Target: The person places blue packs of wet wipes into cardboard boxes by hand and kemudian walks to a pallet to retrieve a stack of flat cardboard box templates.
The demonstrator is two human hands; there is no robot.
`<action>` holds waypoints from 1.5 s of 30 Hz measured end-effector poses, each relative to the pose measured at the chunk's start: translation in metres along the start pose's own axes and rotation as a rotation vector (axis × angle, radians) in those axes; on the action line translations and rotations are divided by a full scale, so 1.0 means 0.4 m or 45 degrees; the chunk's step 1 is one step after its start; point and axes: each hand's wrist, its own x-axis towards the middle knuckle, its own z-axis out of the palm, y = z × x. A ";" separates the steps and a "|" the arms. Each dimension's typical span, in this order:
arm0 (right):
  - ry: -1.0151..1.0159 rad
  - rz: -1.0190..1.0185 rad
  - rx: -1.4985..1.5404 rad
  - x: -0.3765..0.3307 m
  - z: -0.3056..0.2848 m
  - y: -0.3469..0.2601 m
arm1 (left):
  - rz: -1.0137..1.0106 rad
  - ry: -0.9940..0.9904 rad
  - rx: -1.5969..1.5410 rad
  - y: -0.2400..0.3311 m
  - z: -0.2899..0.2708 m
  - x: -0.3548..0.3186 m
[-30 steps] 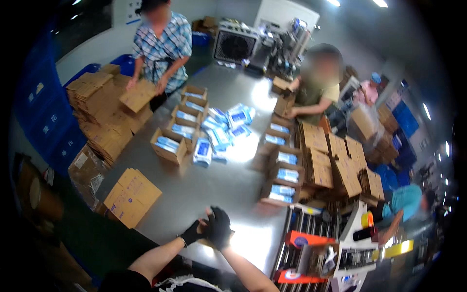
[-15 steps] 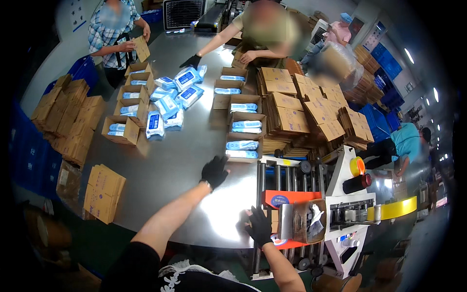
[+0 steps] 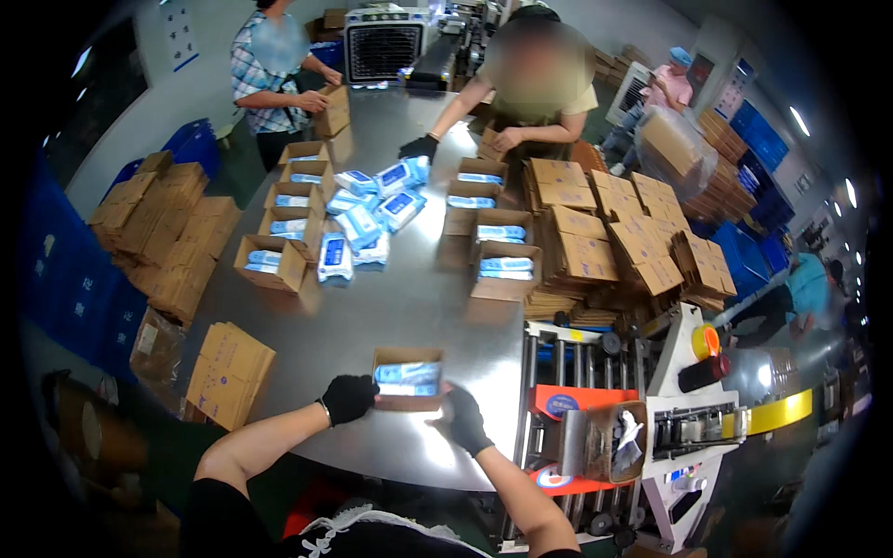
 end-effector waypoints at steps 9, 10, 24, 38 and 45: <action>-0.552 0.134 -0.024 0.093 0.204 -0.101 | 0.198 -0.077 -0.474 -0.082 0.041 -0.100; -0.582 0.193 -0.037 0.105 0.201 -0.118 | 0.110 0.070 -0.604 -0.092 0.072 -0.113; -0.048 0.041 -0.326 0.146 0.216 -0.258 | -0.258 0.313 -2.168 0.016 0.264 0.027; -0.001 0.261 -0.543 -0.274 -0.271 0.126 | -0.005 0.594 -0.567 0.329 0.086 0.676; 0.142 0.560 -0.362 -0.335 -0.234 0.215 | -0.366 0.602 -0.334 0.125 0.061 0.965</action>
